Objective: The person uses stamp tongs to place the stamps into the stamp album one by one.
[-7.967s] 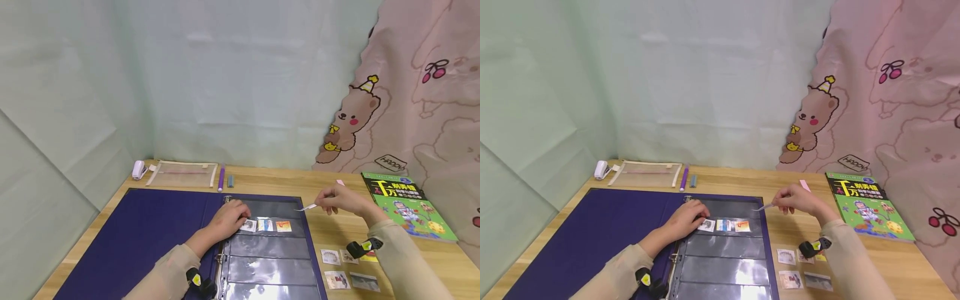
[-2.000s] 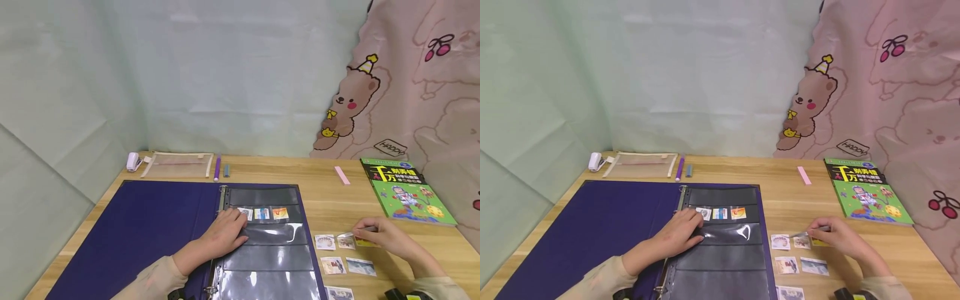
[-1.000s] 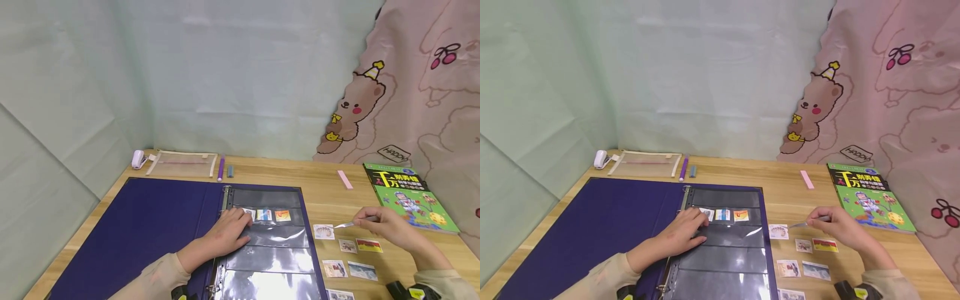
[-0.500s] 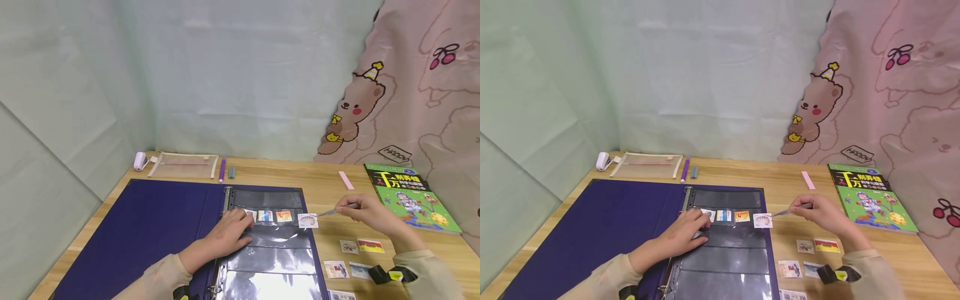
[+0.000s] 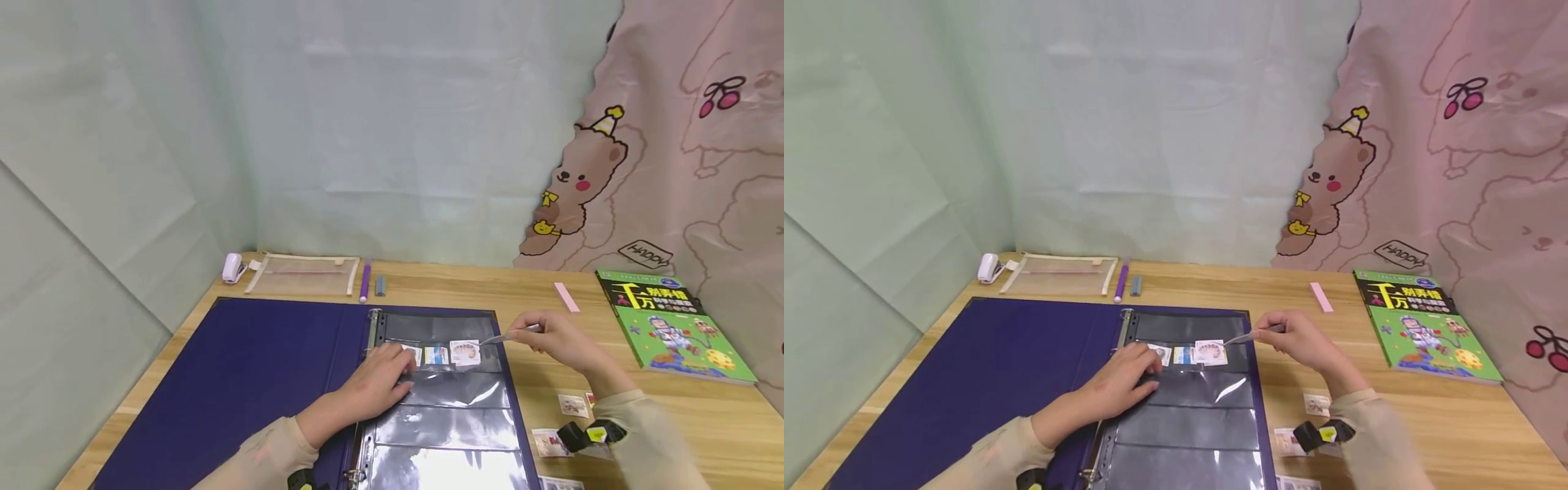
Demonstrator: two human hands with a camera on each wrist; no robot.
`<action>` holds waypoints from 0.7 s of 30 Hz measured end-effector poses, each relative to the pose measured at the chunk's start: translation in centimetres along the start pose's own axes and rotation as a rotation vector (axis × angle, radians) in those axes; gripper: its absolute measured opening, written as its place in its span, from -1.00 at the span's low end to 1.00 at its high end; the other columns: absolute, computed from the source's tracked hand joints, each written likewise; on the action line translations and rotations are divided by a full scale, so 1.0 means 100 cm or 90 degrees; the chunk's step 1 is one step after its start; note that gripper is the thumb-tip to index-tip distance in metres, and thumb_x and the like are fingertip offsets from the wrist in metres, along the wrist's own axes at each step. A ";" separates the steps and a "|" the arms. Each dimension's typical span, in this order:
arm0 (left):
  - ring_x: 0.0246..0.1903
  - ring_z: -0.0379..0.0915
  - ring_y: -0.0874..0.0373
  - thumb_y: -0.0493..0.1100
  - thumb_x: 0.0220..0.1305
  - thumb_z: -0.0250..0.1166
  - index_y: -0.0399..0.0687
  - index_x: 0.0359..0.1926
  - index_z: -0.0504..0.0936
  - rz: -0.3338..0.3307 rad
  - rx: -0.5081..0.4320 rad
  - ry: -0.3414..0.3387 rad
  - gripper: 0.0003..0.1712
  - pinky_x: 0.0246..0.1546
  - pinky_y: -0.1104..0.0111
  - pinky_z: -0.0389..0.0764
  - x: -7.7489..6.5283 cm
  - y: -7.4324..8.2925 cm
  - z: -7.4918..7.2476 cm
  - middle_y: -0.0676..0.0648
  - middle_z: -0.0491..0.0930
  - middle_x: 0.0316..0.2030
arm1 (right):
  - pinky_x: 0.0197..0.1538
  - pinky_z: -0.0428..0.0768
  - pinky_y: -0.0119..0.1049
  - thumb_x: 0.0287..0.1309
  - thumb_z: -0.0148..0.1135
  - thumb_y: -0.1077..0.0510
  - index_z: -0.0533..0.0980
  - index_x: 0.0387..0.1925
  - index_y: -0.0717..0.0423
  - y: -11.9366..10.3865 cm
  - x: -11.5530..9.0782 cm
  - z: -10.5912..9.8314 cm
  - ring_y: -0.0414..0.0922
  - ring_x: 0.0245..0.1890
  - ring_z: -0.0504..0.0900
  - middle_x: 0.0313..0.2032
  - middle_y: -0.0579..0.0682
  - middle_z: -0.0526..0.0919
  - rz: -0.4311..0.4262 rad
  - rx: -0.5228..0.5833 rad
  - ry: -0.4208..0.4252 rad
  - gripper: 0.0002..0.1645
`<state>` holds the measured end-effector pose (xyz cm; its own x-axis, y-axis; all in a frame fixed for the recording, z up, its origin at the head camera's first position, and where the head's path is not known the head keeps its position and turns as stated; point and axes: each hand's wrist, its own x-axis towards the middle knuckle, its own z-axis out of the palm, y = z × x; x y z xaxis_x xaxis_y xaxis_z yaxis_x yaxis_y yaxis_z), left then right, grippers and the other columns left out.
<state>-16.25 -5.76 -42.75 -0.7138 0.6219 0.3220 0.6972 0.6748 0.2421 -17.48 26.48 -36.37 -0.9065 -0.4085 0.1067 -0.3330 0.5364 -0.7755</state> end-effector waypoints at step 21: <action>-0.42 0.25 0.31 -0.21 0.15 0.20 0.06 -0.44 0.44 -0.037 -0.146 0.015 -0.90 -0.34 0.49 0.30 0.010 -0.001 -0.006 0.17 0.37 -0.54 | -0.57 0.41 -0.41 0.10 0.15 0.17 0.54 -0.34 0.35 0.004 0.033 0.048 -0.33 -0.65 0.36 -0.56 -0.06 0.50 0.050 0.087 -0.039 -0.75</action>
<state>-17.04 -5.47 -41.87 -0.7530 0.5735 0.3226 0.6541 0.5989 0.4620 -19.36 21.81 -39.31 -0.9095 -0.4157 0.0080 -0.2197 0.4641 -0.8581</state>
